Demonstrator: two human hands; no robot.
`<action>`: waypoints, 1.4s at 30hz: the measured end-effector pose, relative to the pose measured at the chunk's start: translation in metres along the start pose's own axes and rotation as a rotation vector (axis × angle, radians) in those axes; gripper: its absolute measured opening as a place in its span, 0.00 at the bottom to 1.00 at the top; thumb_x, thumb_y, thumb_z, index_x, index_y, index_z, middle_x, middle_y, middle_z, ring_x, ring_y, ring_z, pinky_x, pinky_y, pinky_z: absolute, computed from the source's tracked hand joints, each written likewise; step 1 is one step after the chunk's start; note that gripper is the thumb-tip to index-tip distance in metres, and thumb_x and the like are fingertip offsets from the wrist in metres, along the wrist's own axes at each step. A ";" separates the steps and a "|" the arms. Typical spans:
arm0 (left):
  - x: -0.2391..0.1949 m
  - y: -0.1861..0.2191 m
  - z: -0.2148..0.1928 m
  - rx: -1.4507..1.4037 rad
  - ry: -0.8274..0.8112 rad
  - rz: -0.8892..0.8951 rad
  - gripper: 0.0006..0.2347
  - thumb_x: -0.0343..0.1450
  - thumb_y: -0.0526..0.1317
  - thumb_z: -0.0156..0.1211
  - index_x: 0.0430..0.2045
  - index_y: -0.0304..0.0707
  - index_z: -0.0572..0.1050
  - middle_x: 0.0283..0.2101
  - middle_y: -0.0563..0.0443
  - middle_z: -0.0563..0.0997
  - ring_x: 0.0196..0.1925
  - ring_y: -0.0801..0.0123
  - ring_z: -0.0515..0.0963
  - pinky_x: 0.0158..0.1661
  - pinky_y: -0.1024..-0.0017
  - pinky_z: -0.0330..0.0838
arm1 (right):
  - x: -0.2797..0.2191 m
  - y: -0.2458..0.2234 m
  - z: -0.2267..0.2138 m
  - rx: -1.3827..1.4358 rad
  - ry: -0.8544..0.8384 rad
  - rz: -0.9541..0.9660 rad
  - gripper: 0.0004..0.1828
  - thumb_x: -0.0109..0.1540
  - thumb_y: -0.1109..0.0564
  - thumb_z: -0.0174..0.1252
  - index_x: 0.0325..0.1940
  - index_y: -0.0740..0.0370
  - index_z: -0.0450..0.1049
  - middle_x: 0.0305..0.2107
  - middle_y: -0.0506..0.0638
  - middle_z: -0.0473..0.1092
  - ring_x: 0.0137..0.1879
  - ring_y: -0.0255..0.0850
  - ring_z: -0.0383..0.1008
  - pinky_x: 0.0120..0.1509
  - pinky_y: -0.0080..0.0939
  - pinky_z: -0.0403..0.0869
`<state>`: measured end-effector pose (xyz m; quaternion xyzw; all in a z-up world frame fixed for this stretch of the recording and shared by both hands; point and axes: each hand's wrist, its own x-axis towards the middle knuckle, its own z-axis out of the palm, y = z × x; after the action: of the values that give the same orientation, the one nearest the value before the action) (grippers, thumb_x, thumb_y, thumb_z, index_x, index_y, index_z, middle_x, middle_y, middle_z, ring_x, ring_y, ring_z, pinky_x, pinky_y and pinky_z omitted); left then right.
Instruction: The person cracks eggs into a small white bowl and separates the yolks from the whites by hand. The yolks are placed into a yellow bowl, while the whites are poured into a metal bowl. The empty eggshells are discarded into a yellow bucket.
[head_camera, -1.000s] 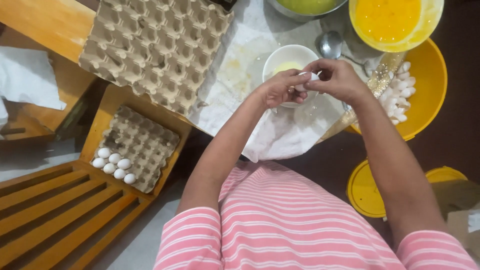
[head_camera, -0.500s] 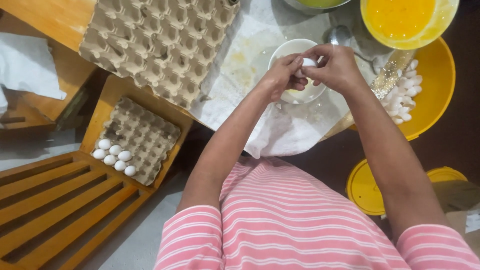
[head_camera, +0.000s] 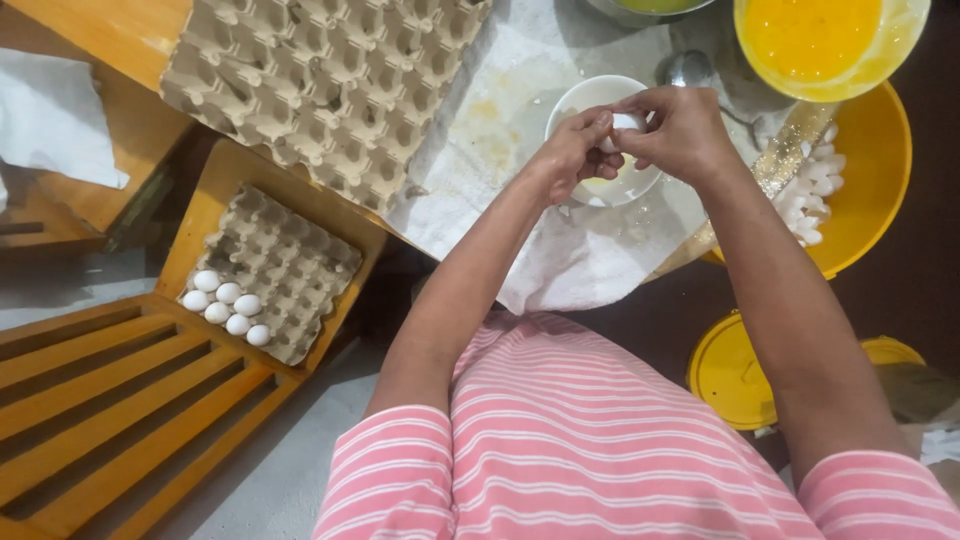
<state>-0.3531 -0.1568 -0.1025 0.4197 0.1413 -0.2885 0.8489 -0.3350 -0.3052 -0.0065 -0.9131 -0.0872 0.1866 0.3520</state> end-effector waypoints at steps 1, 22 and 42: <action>0.002 -0.002 0.000 -0.009 0.011 -0.007 0.18 0.78 0.41 0.45 0.61 0.29 0.70 0.28 0.44 0.77 0.26 0.63 0.76 0.30 0.68 0.77 | -0.001 0.000 0.000 -0.006 0.003 0.001 0.17 0.59 0.58 0.64 0.52 0.59 0.83 0.27 0.54 0.78 0.23 0.38 0.78 0.28 0.29 0.73; -0.009 0.004 -0.017 -0.136 -0.097 0.021 0.15 0.80 0.39 0.42 0.59 0.34 0.71 0.50 0.30 0.74 0.33 0.58 0.81 0.38 0.66 0.83 | -0.009 -0.019 -0.027 0.465 -0.040 0.165 0.13 0.65 0.67 0.63 0.54 0.71 0.75 0.34 0.57 0.75 0.31 0.40 0.79 0.38 0.29 0.85; -0.006 0.004 -0.019 -0.208 -0.185 -0.002 0.15 0.79 0.38 0.47 0.59 0.32 0.73 0.55 0.33 0.74 0.33 0.58 0.82 0.39 0.65 0.84 | -0.072 0.069 -0.031 -0.278 0.527 -0.325 0.20 0.65 0.72 0.75 0.60 0.73 0.77 0.48 0.62 0.72 0.40 0.42 0.70 0.40 0.34 0.76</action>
<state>-0.3558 -0.1375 -0.1087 0.3009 0.0919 -0.3108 0.8969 -0.3862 -0.3960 -0.0113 -0.9433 -0.1624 -0.1281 0.2596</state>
